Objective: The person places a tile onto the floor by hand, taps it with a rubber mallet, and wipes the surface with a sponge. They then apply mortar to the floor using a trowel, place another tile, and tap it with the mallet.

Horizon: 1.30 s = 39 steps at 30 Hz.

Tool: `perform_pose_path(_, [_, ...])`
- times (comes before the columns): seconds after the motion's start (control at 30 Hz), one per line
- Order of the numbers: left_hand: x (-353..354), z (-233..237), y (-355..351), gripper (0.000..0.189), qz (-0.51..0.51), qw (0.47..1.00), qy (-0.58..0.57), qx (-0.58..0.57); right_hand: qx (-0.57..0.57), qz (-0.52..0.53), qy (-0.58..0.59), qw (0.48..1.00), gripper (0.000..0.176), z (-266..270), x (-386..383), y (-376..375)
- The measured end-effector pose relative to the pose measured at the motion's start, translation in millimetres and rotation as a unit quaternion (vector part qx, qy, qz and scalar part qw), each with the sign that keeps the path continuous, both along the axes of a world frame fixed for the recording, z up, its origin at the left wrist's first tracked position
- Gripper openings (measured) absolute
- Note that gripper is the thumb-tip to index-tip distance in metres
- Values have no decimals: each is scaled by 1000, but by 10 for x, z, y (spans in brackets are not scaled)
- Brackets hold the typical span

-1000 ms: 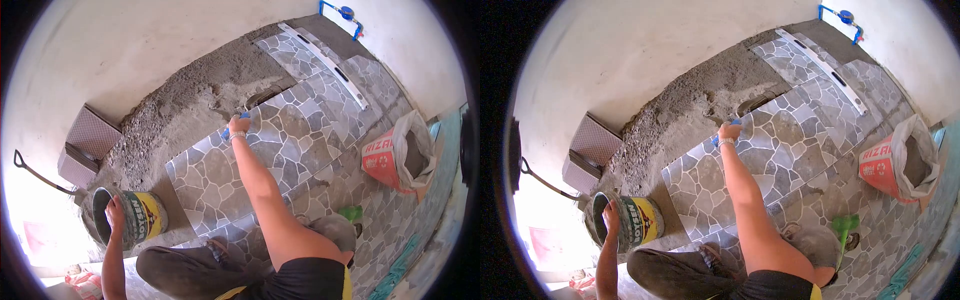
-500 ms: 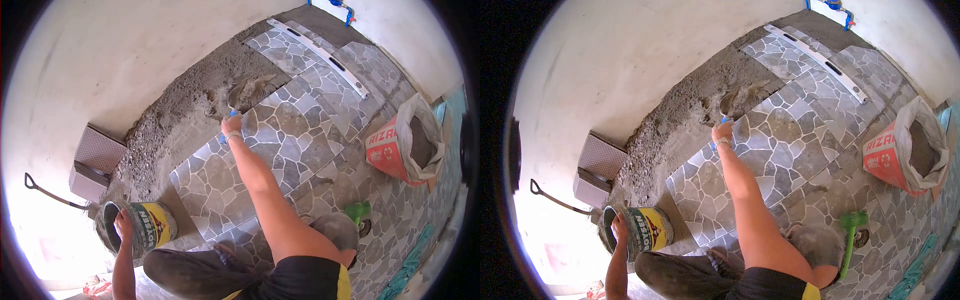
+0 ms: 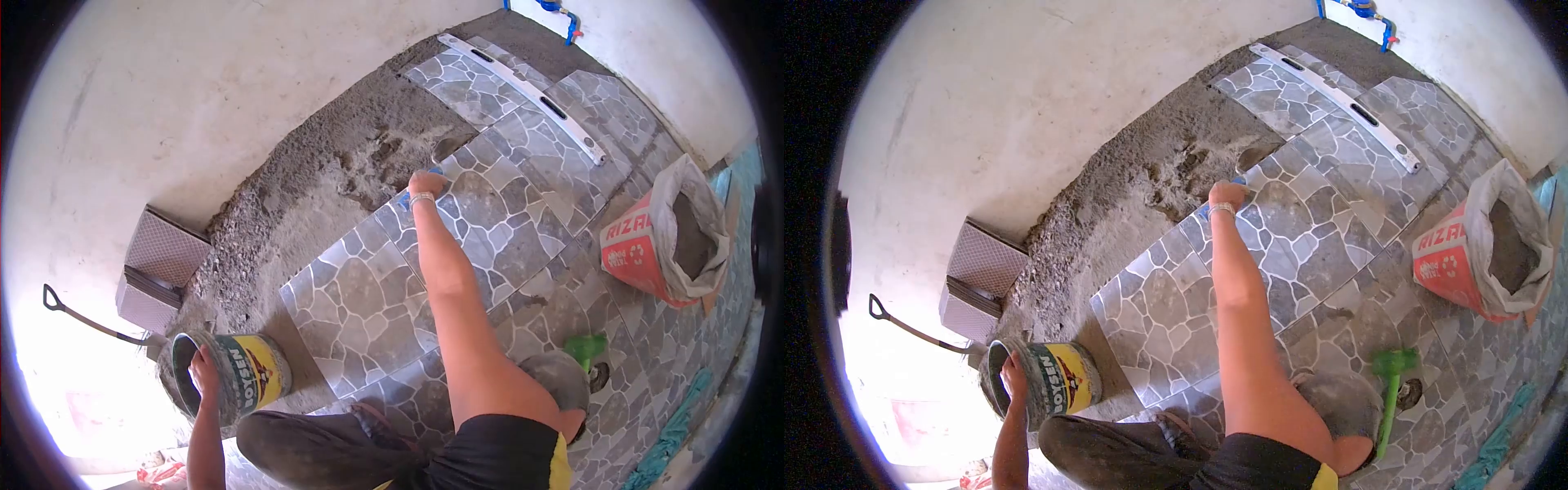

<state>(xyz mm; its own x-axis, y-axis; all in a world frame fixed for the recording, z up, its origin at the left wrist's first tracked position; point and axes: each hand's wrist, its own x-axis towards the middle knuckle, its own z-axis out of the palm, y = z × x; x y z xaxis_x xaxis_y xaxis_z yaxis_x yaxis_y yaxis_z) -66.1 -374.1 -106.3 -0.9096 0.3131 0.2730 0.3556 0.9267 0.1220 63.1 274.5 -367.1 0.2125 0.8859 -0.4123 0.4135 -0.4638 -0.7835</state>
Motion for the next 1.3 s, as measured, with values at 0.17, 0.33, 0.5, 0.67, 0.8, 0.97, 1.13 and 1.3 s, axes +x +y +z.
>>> perform_pose_path(0.17, [22, 40, 32, 49, 5, 1000, -6, -8, 23, 114, -58, 992, 55, -929, -305, 442])
perform_pose_path(0.33, [21, 39, 33, 51, 2, 1000, -16, -21, 93, 224, -48, 969, 45, -578, 61, 407])
perform_pose_path(0.5, [67, 63, 65, 50, 15, 999, -31, -24, 89, 82, -2, 993, 54, 186, 250, 4])
perform_pose_path(0.67, [7, 16, -3, 50, 18, 999, -16, -22, 110, 141, -115, 977, 58, -525, 31, 344])
perform_pose_path(0.8, [69, 70, 55, 50, 21, 999, -23, -30, 63, 148, -113, 980, 46, -751, -36, 450])
perform_pose_path(0.97, [34, 27, -5, 51, 7, 1000, -19, -7, 47, 11, -81, 996, 40, -175, 67, 152])
perform_pose_path(1.13, [44, 35, 31, 52, 1, 1000, 6, -9, 74, 234, -114, 963, 55, -482, -18, 138])
perform_pose_path(1.3, [52, 73, 53, 52, 29, 999, -32, -12, 80, 130, -17, 988, 49, 2, -144, -688])
